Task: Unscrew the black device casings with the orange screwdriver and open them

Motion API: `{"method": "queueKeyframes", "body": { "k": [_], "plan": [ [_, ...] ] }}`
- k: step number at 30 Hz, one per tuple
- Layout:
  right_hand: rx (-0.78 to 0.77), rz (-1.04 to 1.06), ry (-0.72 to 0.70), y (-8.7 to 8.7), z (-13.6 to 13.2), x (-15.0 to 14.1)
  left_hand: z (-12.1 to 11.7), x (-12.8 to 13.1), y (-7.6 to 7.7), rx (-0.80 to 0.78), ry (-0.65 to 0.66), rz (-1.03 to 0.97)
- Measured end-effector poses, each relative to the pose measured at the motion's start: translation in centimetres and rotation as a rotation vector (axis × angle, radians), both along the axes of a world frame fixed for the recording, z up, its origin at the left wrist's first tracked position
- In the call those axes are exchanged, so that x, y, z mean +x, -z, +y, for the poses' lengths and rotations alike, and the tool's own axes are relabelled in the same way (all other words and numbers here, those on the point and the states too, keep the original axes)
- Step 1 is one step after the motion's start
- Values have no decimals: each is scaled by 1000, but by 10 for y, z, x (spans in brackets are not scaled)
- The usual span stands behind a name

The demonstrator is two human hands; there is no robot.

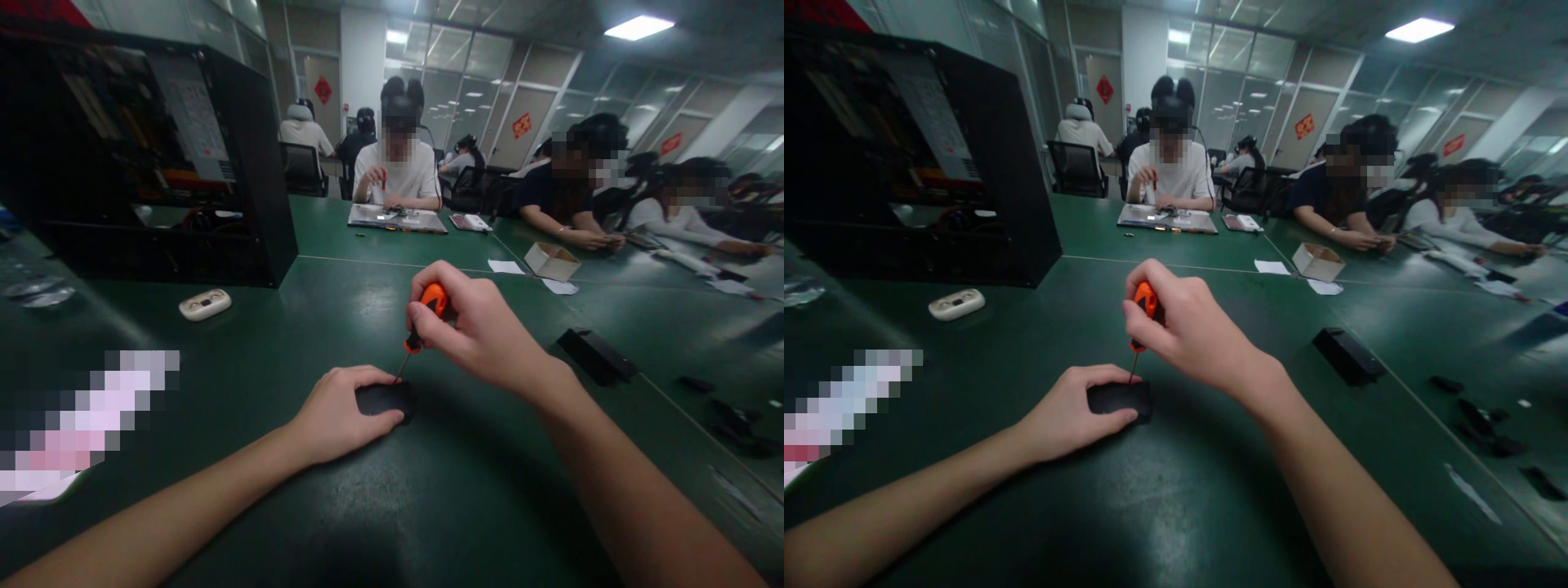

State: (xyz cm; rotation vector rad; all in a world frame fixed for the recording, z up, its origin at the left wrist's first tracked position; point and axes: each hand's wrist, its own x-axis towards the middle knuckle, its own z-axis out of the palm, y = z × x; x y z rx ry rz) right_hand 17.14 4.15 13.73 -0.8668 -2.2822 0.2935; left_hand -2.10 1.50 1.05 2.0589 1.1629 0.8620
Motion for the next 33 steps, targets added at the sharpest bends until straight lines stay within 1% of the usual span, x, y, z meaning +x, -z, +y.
{"method": "queueKeyframes", "body": {
  "k": [4, 7, 10, 15, 18, 21, 23, 26, 30, 33],
  "plan": [
    [-17, -18, -25, 13, 8, 1, 1, 1, 0, -5, -3, -7],
    [-24, -23, -22, 15, 9, 3, 1, 1, 0, -9, -2, -6],
    [-30, -69, -37, 10, 7, 5, 1, 1, 0, -11, -6, -9],
    [-98, -222, -84, -8, 0, 13, 0, 1, 1, 0, 9, -25],
    [-90, -293, -111, -14, -6, 15, 0, 0, 1, 9, 13, -36],
    [-33, -316, -99, -13, -10, 12, 0, 0, 1, 11, 4, -40],
    [13, -297, -77, -10, -11, 8, 0, 0, 2, 12, 5, -39],
    [49, -287, -81, -9, -10, 7, 0, 0, 2, 26, 12, -41],
    [22, -335, -63, -9, -8, 12, 0, -1, 0, 29, 24, -36],
    [7, -309, -51, -8, -7, 13, -1, -2, 1, 39, 48, -41]
  ]
}}
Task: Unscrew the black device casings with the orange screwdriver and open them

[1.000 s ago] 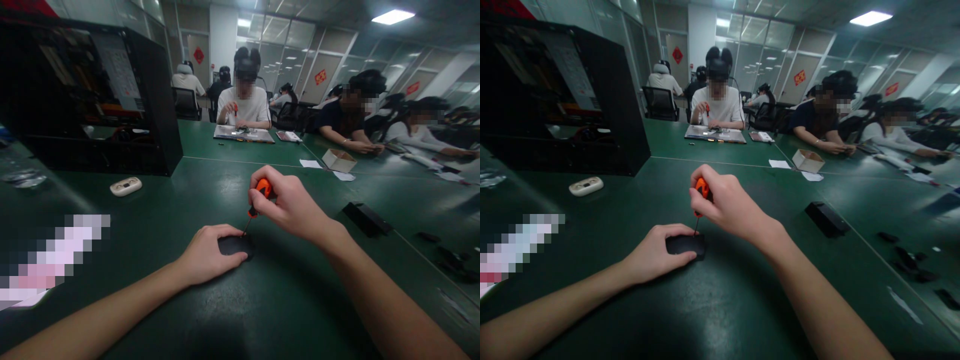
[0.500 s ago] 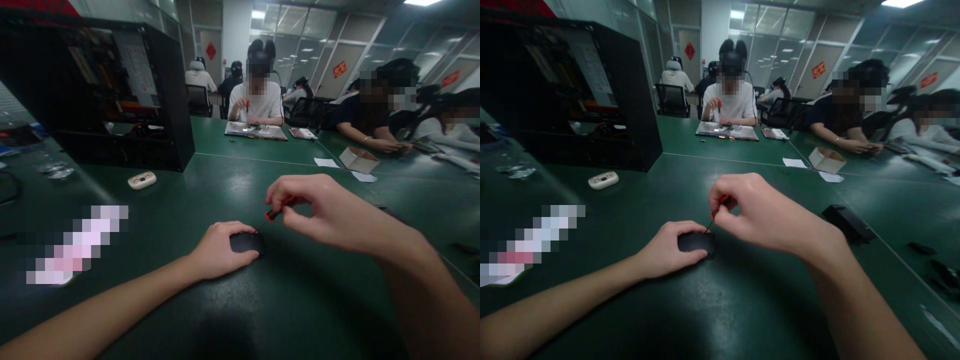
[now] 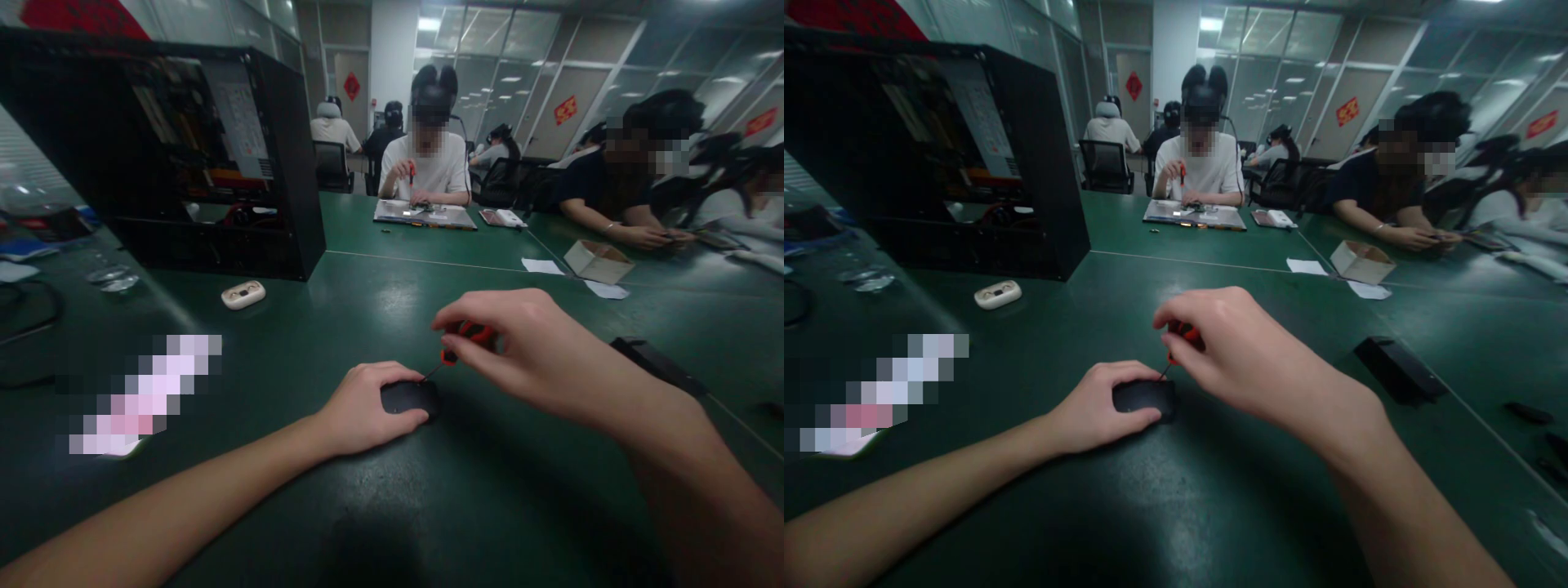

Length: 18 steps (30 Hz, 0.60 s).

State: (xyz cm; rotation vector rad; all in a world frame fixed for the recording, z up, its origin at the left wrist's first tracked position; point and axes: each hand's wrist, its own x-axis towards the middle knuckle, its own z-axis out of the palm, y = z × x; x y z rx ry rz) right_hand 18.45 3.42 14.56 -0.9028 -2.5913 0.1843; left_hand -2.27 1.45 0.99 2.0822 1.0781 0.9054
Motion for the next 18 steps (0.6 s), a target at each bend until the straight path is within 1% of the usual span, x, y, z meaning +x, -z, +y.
{"method": "queueKeyframes", "body": {
  "k": [4, 8, 12, 18],
  "plan": [
    [-12, 0, -16, 0, -2, -1, -1, -4, 2, 53, 32, -18],
    [-17, -40, -23, -2, -2, -2, -2, -9, 3, 73, 25, 10],
    [11, -3, -36, -2, -2, -4, -3, -11, 2, 76, 19, 41],
    [-40, 75, -55, -6, -8, -8, -3, -11, 4, 111, 12, 56]
  ]
}}
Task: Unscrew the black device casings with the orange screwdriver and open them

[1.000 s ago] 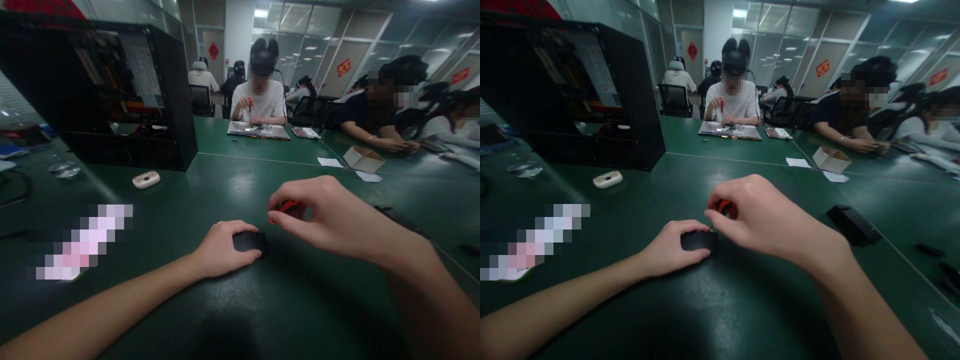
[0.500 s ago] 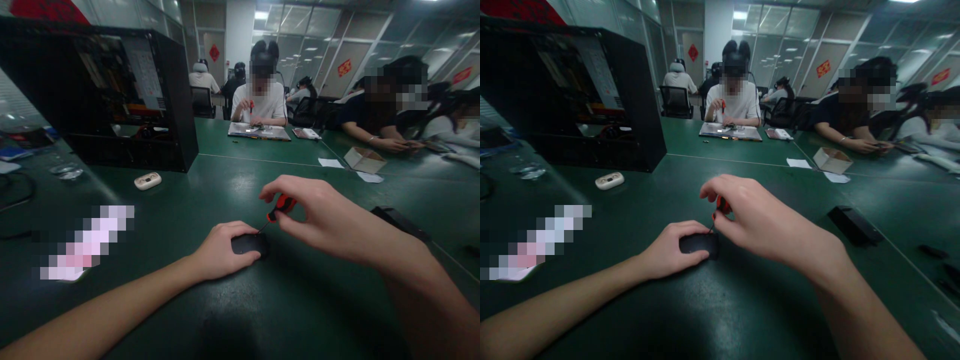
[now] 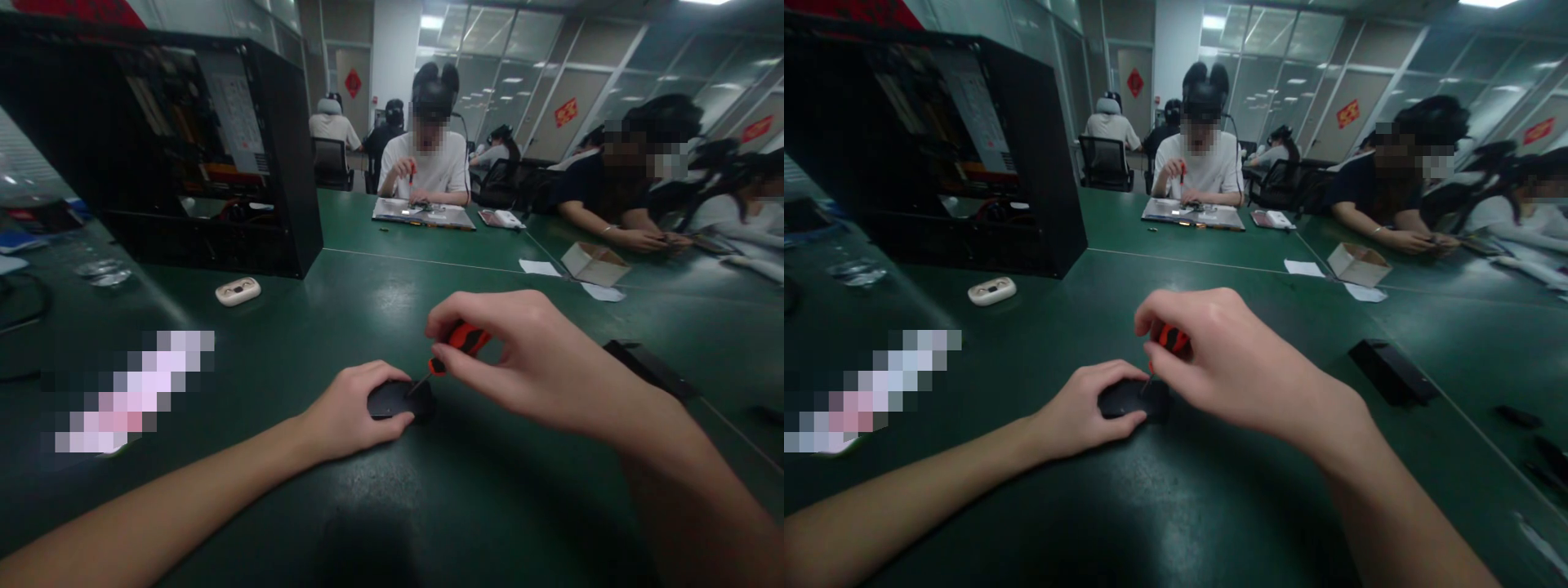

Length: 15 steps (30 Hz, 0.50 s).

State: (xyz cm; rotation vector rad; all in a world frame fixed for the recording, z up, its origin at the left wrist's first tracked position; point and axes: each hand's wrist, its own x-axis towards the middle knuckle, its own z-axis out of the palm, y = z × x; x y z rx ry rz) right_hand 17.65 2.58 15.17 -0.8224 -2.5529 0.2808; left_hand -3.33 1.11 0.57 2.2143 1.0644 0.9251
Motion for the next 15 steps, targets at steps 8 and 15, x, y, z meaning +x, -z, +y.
{"method": "queueKeyframes", "body": {
  "k": [8, 15],
  "plan": [
    [-42, 7, -55, -2, -7, -7, 2, -2, 8, 178, 40, 7],
    [-63, -11, -86, 4, -4, -11, 2, -3, 9, 178, 43, -8]
  ]
}}
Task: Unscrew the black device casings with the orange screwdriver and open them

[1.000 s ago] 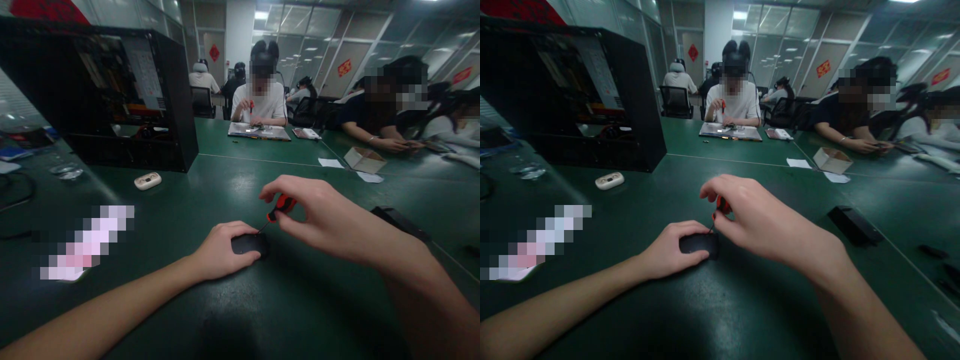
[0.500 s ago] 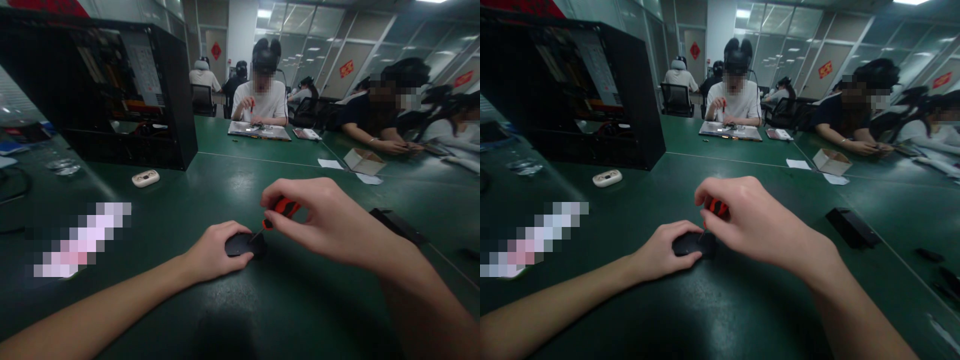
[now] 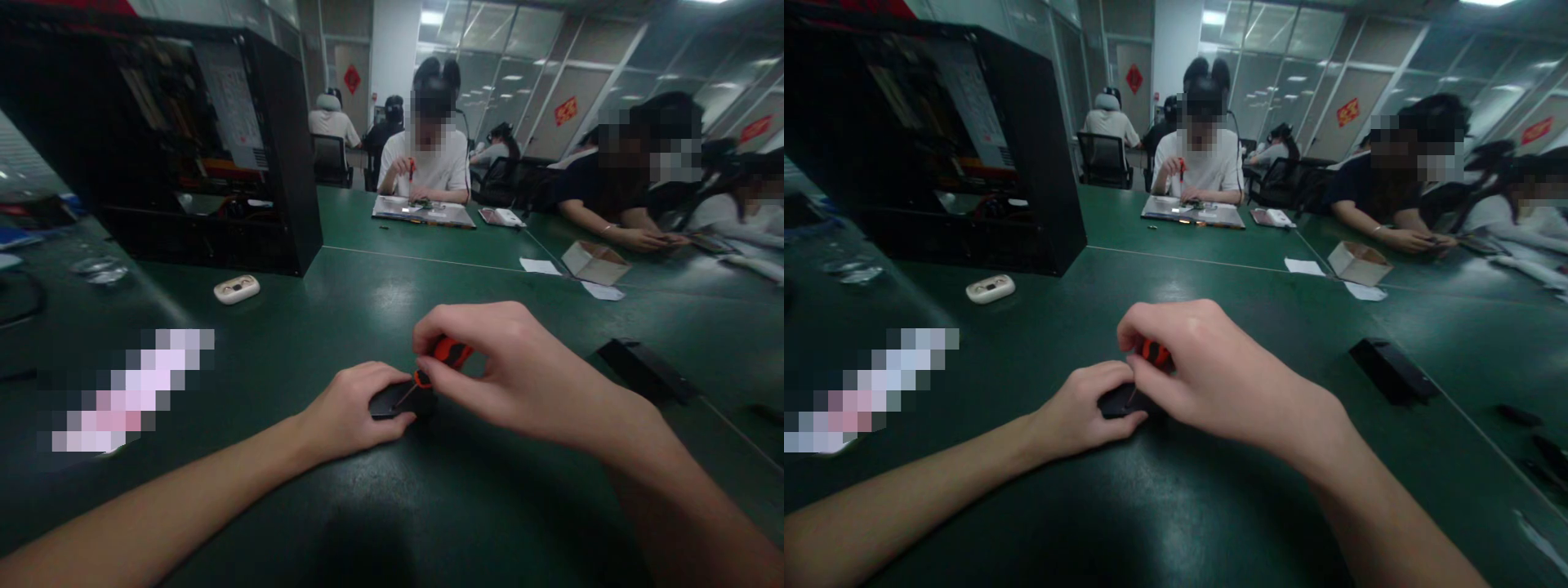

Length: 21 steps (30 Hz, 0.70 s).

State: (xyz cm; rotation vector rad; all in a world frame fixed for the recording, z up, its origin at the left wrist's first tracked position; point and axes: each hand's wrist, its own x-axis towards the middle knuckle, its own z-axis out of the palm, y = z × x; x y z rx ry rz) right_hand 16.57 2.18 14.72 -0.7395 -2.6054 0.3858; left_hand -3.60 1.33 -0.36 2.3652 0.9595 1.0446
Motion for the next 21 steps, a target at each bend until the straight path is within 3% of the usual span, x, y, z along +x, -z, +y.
{"method": "queueKeyframes", "body": {
  "k": [16, 21],
  "plan": [
    [19, -16, -66, 0, -4, -3, 3, -1, 4, -56, 5, -12],
    [12, -96, -76, -7, -9, 4, 0, 0, -3, -140, -44, -5]
  ]
}}
